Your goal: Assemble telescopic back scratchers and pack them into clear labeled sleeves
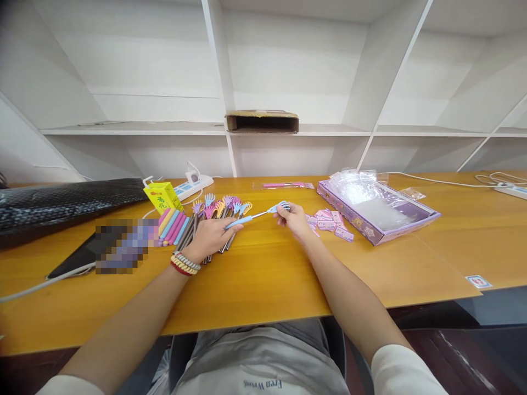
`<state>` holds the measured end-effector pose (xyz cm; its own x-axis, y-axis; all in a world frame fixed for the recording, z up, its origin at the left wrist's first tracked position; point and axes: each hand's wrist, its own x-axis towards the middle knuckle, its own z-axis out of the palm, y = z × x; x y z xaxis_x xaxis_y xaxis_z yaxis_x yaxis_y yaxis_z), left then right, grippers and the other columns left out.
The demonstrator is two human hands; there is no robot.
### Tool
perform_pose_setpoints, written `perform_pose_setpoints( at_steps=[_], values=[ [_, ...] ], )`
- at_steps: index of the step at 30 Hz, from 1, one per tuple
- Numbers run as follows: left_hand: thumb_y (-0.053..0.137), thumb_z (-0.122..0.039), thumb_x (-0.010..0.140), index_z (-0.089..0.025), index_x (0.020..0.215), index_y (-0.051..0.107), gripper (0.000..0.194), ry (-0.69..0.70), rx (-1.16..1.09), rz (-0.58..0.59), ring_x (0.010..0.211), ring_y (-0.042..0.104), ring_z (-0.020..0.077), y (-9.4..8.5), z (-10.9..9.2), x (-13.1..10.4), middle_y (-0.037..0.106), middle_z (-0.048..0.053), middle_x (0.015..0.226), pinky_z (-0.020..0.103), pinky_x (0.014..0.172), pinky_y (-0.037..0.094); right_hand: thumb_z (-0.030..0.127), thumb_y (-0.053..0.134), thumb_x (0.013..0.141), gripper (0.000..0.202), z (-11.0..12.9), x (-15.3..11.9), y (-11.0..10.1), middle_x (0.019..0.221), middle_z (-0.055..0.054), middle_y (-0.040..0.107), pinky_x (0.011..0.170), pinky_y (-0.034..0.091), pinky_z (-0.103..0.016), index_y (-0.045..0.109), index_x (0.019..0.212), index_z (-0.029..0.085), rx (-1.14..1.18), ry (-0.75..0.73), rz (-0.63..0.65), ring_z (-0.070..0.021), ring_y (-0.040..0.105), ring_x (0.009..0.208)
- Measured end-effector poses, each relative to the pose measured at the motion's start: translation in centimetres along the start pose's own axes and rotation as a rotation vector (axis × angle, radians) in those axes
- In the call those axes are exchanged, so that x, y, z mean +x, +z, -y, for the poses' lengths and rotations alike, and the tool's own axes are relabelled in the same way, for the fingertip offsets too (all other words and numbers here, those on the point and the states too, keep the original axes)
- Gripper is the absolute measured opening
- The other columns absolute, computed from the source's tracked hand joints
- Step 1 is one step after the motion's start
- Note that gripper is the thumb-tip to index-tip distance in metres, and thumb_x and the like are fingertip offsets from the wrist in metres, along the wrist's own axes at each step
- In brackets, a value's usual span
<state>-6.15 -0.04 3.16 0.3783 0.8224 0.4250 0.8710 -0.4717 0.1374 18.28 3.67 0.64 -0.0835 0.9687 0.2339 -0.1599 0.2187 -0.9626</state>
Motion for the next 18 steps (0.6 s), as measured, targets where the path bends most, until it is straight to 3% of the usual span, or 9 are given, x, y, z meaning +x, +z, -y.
perform_pose_setpoints(
  at_steps=[4, 9, 14, 18],
  values=[
    [0.032, -0.052, 0.087, -0.022, 0.078, 0.068, 0.047, -0.074, 0.097, -0.072, 0.061, 0.056, 0.0175, -1.0, 1.7, 0.4, 0.064, 0.004, 0.063, 0.026, 0.056, 0.029, 0.050, 0.071, 0.062, 0.043, 1.3, 1.2, -2.2, 0.063, -0.001, 0.058, 0.037, 0.034, -0.017, 0.054, 0.074, 0.012, 0.090, -0.082, -0.205, -0.0057, 0.048, 0.044],
    [0.030, -0.050, 0.088, -0.019, 0.056, 0.060, 0.054, -0.177, 0.129, -0.190, 0.055, 0.050, 0.0153, -1.5, 4.7, 0.3, 0.057, 0.004, 0.054, 0.026, 0.055, 0.026, 0.044, 0.069, 0.068, 0.040, 4.2, 2.2, -7.9, 0.052, 0.007, 0.044, 0.034, 0.025, -0.011, 0.041, 0.072, 0.016, 0.284, -0.167, -0.673, -0.0016, 0.037, 0.040],
    [0.032, -0.046, 0.087, -0.018, 0.049, 0.056, 0.052, -0.241, 0.174, -0.265, 0.055, 0.050, 0.0155, -1.7, 7.0, 0.1, 0.056, 0.004, 0.052, 0.027, 0.054, 0.025, 0.022, 0.052, 0.084, 0.024, 6.8, 1.6, -13.6, 0.051, 0.008, 0.031, 0.032, 0.018, -0.014, 0.035, 0.068, 0.018, 0.474, -0.284, -1.084, -0.0024, 0.030, 0.039],
    [0.037, -0.042, 0.083, -0.018, 0.048, 0.055, 0.046, -0.278, 0.213, -0.316, 0.057, 0.052, 0.0166, -2.0, 8.5, -0.3, 0.058, 0.005, 0.054, 0.028, 0.054, 0.025, 0.016, 0.032, 0.090, 0.028, 8.3, -0.3, -17.3, 0.052, 0.007, 0.023, 0.033, 0.014, -0.017, 0.026, 0.063, 0.021, 0.509, -0.349, -1.271, -0.0031, 0.024, 0.038]
  ],
)
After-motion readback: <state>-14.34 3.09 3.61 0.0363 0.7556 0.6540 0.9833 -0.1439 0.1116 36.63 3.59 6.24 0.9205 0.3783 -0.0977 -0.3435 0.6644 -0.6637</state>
